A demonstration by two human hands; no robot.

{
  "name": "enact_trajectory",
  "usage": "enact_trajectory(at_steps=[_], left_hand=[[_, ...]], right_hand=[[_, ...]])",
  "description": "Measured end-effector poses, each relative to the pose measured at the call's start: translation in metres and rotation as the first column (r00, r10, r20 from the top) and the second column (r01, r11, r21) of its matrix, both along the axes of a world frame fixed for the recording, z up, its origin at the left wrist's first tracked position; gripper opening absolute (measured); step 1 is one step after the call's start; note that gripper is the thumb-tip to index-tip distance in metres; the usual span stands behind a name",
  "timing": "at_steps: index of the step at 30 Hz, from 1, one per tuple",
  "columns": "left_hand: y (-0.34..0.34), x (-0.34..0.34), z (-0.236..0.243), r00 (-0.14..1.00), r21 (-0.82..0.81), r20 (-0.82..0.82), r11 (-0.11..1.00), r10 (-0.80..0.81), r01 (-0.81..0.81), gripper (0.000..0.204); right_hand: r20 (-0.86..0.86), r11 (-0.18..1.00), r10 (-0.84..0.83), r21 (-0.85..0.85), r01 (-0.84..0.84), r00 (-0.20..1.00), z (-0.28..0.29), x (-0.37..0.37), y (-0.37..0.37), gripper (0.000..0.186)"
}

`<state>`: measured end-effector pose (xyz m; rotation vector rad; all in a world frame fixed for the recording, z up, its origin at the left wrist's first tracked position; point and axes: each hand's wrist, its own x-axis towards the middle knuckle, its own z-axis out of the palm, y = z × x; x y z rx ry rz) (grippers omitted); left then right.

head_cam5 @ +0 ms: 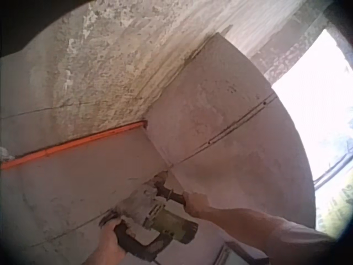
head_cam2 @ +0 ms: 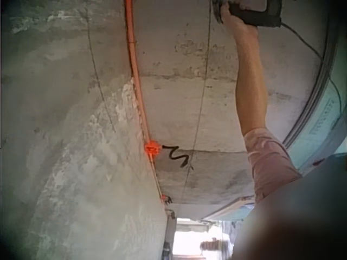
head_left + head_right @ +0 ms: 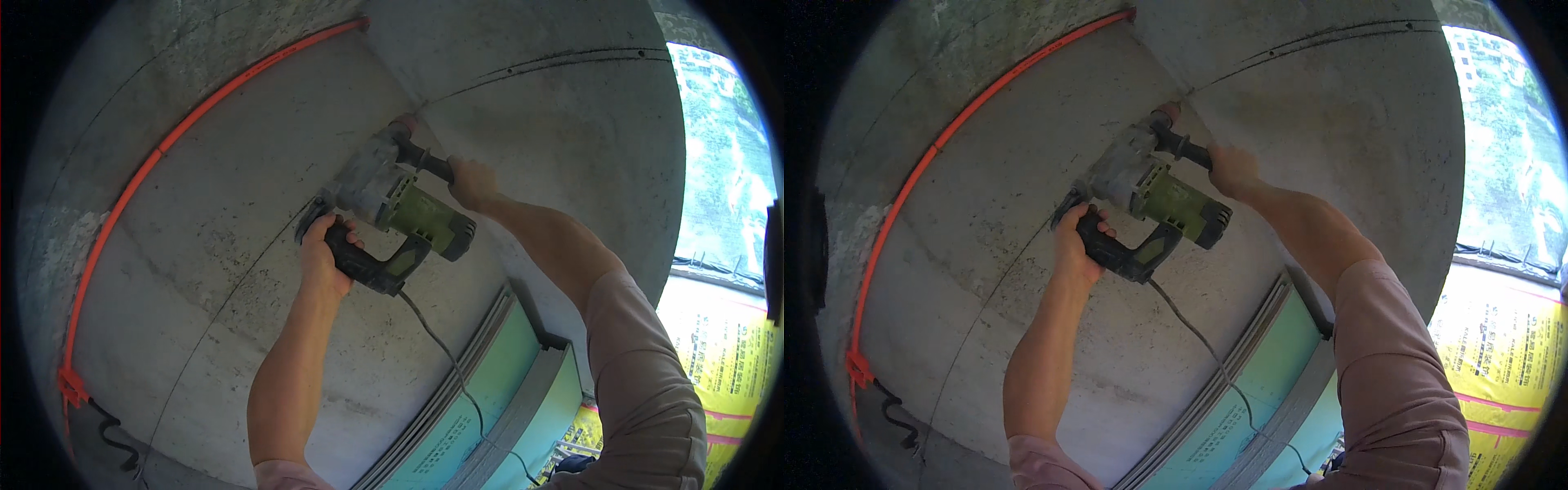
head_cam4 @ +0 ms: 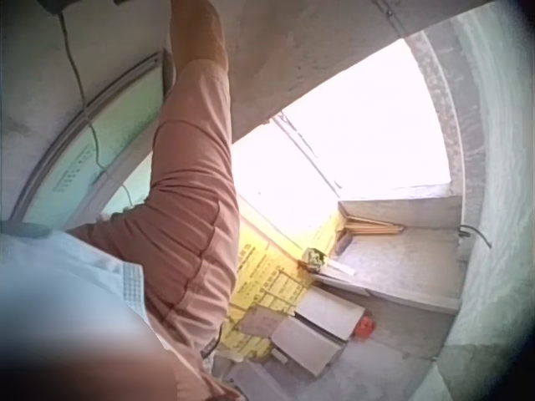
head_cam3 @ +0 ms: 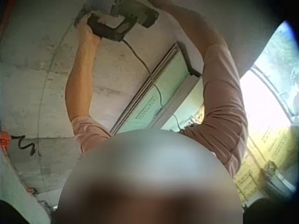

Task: Drilling holes in a concrete ceiling using a hammer drill for electrical installation.

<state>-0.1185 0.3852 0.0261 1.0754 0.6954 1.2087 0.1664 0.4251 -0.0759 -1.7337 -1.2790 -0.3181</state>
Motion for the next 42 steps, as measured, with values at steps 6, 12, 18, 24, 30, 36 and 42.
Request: enact_trajectory(at_steps=[6, 12, 18, 24, 30, 36, 42], left_hand=[[0.007, 0.008, -0.001, 1.0, -0.012, 0.014, 1.0, -0.002, 0.002, 0.012], [0.017, 0.033, 0.014, 1.0, -0.037, 0.02, 0.999, 0.002, -0.001, 0.013], [0.025, 0.063, 0.017, 0.996, -0.058, 0.066, 0.997, 0.053, -0.049, 0.014], [0.027, 0.08, 0.007, 0.995, -0.043, 0.078, 0.997, 0.06, -0.057, 0.013], [0.025, 0.081, 0.006, 0.994, -0.032, 0.067, 0.996, 0.084, -0.082, 0.014], [0.026, 0.085, 0.01, 0.997, -0.035, 0.062, 0.999, 0.035, -0.033, 0.015], [0.016, 0.066, 0.014, 0.997, -0.025, 0.067, 0.999, 0.04, -0.038, 0.015]], right_hand=[[0.045, 0.999, -0.03, -0.042, 0.032, 0.999, 0.005, 0.012, -0.001, 0.025], [0.087, 0.997, -0.018, -0.071, 0.024, 0.996, 0.019, 0.036, 0.006, 0.025], [0.12, 0.993, 0.027, -0.116, -0.013, 0.992, 0.031, 0.066, 0.02, 0.028], [0.151, 0.982, 0.084, -0.178, -0.056, 0.985, 0.034, 0.084, 0.02, 0.026], [0.186, 0.989, 0.041, -0.146, -0.014, 0.982, 0.028, 0.087, 0.033, 0.027], [0.167, 0.982, 0.071, -0.183, -0.04, 0.983, 0.031, 0.093, 0.026, 0.029], [0.164, 0.984, 0.069, -0.174, -0.04, 0.984, 0.025, 0.073, 0.009, 0.028]])
